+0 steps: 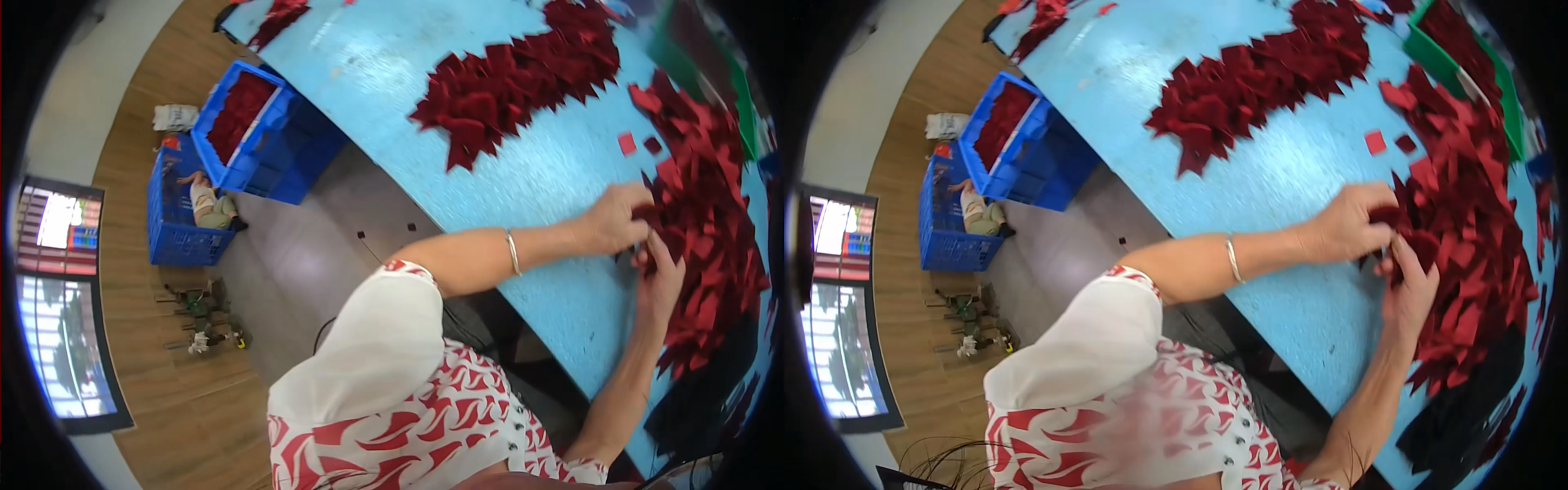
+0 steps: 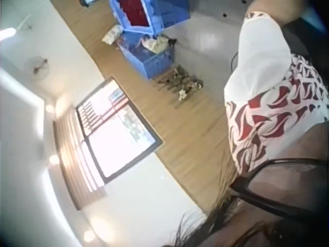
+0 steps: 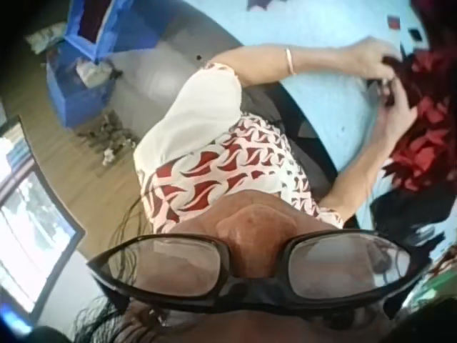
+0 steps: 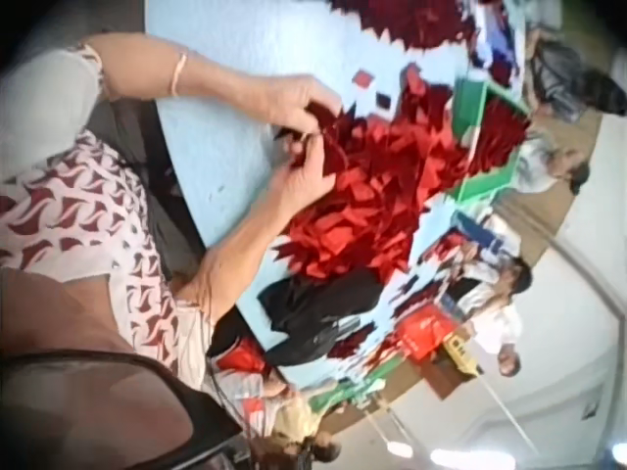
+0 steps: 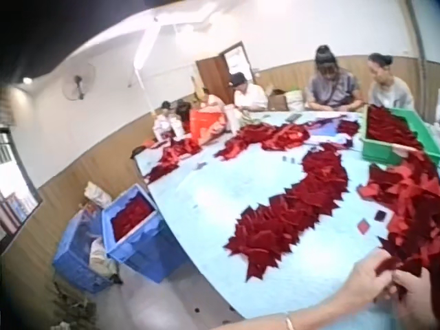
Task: The person folds ribbon strips into bows by hand, places the completed bows in a row on the table, and takes more ribbons from the pile to fold.
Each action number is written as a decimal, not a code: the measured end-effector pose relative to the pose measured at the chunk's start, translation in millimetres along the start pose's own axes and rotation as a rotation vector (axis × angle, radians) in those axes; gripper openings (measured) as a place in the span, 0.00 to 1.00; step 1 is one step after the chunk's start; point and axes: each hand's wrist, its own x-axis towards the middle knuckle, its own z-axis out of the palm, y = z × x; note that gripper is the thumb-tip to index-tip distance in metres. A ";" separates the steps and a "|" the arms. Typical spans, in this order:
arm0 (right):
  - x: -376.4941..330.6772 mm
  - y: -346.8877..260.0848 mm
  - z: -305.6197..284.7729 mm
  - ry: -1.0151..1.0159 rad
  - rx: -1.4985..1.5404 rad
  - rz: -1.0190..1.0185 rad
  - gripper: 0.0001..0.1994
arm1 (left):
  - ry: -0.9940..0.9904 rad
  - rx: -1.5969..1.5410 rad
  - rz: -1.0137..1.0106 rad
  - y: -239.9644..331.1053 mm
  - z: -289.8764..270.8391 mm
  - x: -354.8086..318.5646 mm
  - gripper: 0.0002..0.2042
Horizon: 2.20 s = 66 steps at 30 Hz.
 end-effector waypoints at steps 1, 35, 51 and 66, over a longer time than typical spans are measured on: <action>1.8 -3.7 6.7 -0.016 0.012 -0.021 0.04 | -0.003 0.018 0.023 -0.6 -6.5 6.1 0.05; -1.8 6.1 2.1 0.157 -0.635 -0.592 0.02 | 0.041 -0.362 -0.469 -13.3 0.6 4.1 0.08; 1.3 11.2 0.6 0.192 -0.875 -0.625 0.03 | 0.014 -0.355 -0.488 -13.9 -0.2 3.5 0.07; -0.7 6.6 -0.8 0.175 -0.820 -0.585 0.05 | -0.108 -0.235 -0.393 -13.1 -4.3 6.5 0.07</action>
